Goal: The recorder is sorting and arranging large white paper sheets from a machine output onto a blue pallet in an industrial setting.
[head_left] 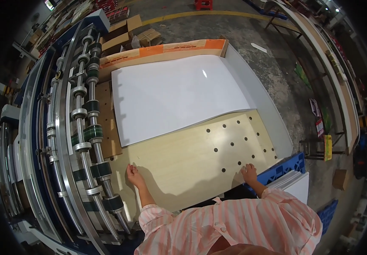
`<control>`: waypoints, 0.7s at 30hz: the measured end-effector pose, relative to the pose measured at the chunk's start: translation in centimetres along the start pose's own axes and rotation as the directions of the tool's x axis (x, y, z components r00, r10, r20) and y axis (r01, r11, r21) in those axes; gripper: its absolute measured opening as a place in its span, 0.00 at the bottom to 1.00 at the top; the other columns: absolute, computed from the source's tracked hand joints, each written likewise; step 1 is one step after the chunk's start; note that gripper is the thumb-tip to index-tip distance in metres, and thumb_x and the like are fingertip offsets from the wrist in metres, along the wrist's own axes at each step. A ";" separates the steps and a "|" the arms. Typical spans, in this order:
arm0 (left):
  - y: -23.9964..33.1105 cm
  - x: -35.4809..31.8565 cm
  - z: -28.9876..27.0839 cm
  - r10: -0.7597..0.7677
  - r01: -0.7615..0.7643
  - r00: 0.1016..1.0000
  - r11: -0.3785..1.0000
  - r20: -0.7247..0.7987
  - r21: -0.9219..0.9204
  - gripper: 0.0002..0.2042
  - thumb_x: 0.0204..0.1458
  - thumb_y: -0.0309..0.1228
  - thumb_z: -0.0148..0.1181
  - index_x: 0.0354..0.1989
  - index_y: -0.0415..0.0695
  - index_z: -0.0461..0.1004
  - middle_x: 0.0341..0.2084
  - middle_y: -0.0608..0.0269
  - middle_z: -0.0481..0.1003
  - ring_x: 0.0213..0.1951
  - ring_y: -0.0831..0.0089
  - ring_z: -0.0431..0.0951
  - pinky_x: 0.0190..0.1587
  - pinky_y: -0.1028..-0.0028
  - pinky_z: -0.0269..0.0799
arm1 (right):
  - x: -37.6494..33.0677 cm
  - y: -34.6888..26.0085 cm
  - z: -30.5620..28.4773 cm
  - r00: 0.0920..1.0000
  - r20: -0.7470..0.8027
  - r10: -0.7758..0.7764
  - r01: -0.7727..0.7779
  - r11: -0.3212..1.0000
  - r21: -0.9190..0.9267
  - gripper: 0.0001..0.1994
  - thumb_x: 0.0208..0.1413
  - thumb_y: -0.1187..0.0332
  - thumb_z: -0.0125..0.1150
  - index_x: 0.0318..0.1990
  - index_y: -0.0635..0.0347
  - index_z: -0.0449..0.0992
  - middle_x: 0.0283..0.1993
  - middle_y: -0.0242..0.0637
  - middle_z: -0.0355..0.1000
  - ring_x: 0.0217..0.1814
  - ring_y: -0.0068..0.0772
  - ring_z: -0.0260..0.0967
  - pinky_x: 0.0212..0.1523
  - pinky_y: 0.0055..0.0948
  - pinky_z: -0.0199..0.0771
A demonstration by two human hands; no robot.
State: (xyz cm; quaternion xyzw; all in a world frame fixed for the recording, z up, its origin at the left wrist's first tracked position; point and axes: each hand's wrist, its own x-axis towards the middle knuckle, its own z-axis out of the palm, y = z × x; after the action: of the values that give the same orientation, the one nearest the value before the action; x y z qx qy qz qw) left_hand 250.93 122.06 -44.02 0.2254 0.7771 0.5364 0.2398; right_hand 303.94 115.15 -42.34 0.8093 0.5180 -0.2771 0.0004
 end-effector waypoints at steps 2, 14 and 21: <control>-0.5 0.0 0.6 0.029 -0.029 1.000 1.000 -0.001 0.009 0.16 0.49 0.21 0.45 0.48 0.37 0.64 0.38 0.55 0.70 0.37 0.70 0.71 0.39 0.75 0.67 | -0.4 0.4 0.3 1.000 -0.027 -0.008 0.008 1.000 0.012 0.25 0.45 0.58 0.53 0.49 0.63 0.61 0.55 0.50 0.52 0.54 0.53 0.52 0.51 0.45 0.57; -1.8 -3.3 5.4 0.070 -0.078 0.991 0.994 0.110 0.071 0.15 0.49 0.21 0.46 0.48 0.34 0.63 0.37 0.55 0.70 0.40 0.70 0.70 0.43 0.75 0.65 | 7.7 -3.8 1.2 0.954 -0.213 -0.212 0.227 0.973 0.047 0.24 0.44 0.61 0.53 0.49 0.63 0.61 0.53 0.50 0.56 0.52 0.53 0.55 0.48 0.46 0.60; 1.7 -14.1 15.5 -0.193 0.238 0.822 0.971 0.537 -0.016 0.17 0.50 0.28 0.51 0.48 0.36 0.63 0.34 0.62 0.70 0.34 0.77 0.70 0.37 0.79 0.66 | 21.3 -9.9 0.5 0.955 -0.168 -0.245 0.247 0.969 -0.010 0.28 0.49 0.54 0.45 0.55 0.61 0.55 0.60 0.45 0.48 0.62 0.42 0.42 0.59 0.48 0.41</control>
State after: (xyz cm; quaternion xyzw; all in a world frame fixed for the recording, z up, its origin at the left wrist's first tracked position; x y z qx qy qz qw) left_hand 271.64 125.32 -45.34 0.2655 0.6780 0.4540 0.5134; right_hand 302.06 137.45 -49.51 0.7590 0.6112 -0.2088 -0.0821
